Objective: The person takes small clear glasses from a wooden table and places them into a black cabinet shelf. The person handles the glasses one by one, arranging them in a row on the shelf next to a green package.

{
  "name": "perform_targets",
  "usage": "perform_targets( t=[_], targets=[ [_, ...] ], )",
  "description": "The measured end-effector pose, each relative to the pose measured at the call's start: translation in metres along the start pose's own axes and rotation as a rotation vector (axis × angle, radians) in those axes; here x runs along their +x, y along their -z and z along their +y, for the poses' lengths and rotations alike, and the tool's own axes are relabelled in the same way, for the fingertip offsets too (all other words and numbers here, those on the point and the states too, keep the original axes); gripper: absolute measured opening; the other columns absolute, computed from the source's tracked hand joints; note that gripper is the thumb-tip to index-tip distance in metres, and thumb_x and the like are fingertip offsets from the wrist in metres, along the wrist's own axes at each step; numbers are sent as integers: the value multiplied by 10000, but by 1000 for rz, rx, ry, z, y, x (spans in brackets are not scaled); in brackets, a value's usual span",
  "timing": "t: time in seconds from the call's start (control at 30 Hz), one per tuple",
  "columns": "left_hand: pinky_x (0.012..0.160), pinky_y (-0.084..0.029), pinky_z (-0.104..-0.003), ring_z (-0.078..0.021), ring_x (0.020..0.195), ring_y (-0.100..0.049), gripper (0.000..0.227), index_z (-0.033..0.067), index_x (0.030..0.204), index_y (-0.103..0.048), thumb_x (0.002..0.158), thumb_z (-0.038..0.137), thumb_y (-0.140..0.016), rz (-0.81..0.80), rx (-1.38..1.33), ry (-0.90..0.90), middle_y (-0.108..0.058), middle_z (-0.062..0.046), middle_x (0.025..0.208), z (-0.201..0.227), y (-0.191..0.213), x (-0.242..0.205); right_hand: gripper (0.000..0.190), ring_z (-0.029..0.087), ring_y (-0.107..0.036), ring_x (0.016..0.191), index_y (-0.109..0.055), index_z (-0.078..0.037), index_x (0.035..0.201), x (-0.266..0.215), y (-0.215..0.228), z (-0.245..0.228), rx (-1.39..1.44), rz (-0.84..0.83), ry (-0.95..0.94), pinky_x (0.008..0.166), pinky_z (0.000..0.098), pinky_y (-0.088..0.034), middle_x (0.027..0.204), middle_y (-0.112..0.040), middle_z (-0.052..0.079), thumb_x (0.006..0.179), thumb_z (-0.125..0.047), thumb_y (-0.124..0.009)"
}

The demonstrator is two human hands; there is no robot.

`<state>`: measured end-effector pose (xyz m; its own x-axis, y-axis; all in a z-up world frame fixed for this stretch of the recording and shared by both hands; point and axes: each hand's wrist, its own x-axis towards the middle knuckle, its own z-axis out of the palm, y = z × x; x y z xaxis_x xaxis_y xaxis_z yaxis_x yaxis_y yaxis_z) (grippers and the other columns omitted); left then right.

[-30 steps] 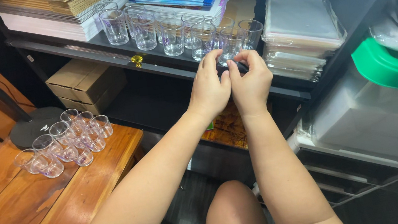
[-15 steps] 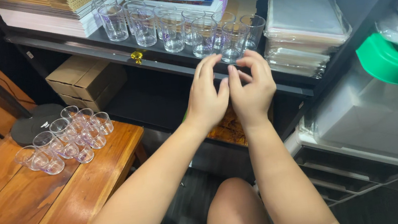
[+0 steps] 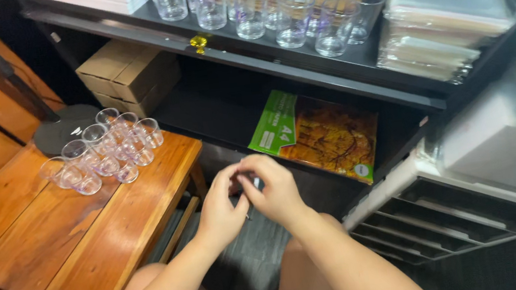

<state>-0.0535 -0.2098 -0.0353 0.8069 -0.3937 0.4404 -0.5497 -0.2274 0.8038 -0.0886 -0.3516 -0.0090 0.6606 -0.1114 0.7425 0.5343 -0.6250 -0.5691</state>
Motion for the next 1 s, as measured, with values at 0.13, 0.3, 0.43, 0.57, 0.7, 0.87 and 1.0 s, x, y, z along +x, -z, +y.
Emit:
perform_targets(
  t=[0.13,0.3,0.43,0.57,0.7,0.87,1.0],
  targets=[
    [912,-638,-408,-365,1070,-700,560,79,1361,-602,816,42,-727,-51,58,156,-682,-172,1176,-44,10,-45,163,267,-754,1010,-764,-128,1004,-44,-27,7,23,-168,-23,771,350,-643,1009,-774,54,859,-54,-771],
    [849,-640,-431,-333,992,-731,533,163,1339,-627,821,169,-757,-105,137,302,-716,-140,991,-80,8,-74,205,270,-759,1007,-767,-157,1088,-84,-53,24,-24,-269,0,760,361,-646,1093,-767,45,899,-86,-729],
    [862,-632,-410,-348,1003,-750,440,161,1267,-674,833,102,-722,-50,88,312,-767,-142,1010,-100,9,-82,225,294,-760,972,-757,-125,1072,-88,-60,27,11,-320,11,744,359,-651,1053,-768,66,874,-27,-716],
    [826,-640,-368,-268,964,-774,231,189,1135,-725,906,185,-696,-69,101,371,-799,-73,982,-113,4,-81,238,299,-762,922,-750,-130,1060,-98,-71,41,-22,-359,-48,712,358,-656,1005,-767,57,858,-11,-716],
    [768,-640,-357,-222,903,-782,139,225,1058,-743,973,303,-666,-71,105,430,-801,-27,913,-124,0,-78,291,287,-767,835,-730,-136,1090,-118,-88,67,-25,-394,-204,680,365,-667,899,-768,81,827,-13,-737],
    [735,-615,-376,-219,750,-764,149,220,1042,-747,981,302,-638,-125,108,506,-765,5,676,-115,5,-76,289,251,-757,779,-706,-174,1096,-118,-86,61,-33,-448,-305,681,345,-640,840,-765,46,842,-38,-726],
    [697,-610,-400,-182,638,-764,136,161,1040,-753,927,220,-707,-119,93,552,-797,-63,812,-105,11,-74,286,217,-751,752,-707,-196,1059,-119,-90,62,-35,-452,-303,670,329,-628,816,-762,10,829,-27,-727]
  ],
)
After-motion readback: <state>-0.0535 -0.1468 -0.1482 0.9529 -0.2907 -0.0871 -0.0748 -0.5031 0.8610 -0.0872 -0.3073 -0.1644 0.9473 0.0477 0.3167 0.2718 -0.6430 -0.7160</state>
